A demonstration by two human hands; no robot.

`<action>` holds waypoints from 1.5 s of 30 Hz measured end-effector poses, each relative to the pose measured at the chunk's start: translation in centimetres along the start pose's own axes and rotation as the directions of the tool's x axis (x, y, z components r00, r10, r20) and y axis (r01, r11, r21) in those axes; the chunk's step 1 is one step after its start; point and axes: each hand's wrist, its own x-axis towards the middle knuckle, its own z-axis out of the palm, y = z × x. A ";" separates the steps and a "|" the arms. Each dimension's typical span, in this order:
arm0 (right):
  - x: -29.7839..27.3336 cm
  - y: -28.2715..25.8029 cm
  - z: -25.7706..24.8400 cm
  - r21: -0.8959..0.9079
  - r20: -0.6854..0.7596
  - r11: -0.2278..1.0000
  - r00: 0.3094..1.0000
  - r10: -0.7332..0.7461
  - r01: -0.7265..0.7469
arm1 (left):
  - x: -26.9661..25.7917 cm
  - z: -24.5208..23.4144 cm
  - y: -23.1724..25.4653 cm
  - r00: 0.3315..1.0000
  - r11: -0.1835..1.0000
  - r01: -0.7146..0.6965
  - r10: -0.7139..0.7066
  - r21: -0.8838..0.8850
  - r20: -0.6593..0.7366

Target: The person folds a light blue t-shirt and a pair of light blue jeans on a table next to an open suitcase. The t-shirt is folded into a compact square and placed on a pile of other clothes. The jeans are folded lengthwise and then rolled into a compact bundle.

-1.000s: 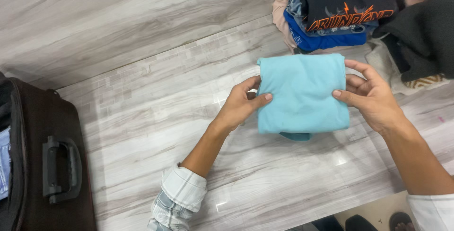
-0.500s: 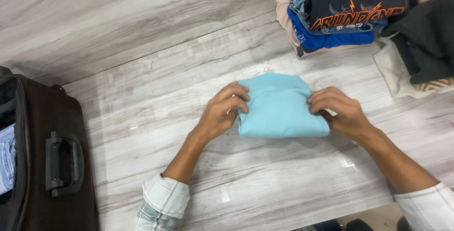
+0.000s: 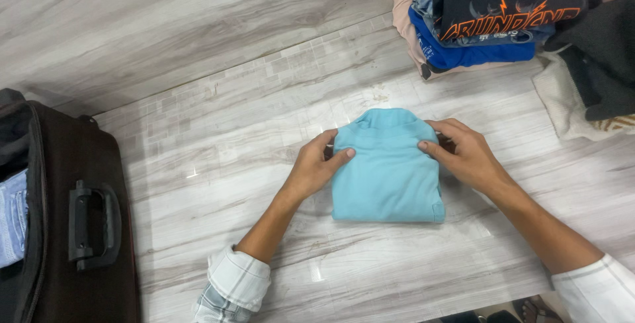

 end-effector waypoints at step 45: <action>13.7 -6.4 -22.3 -0.303 -0.338 0.855 0.792 -0.508 0.420 | 23.2 6.7 17.4 0.864 0.857 -0.452 0.353 -0.246 -0.359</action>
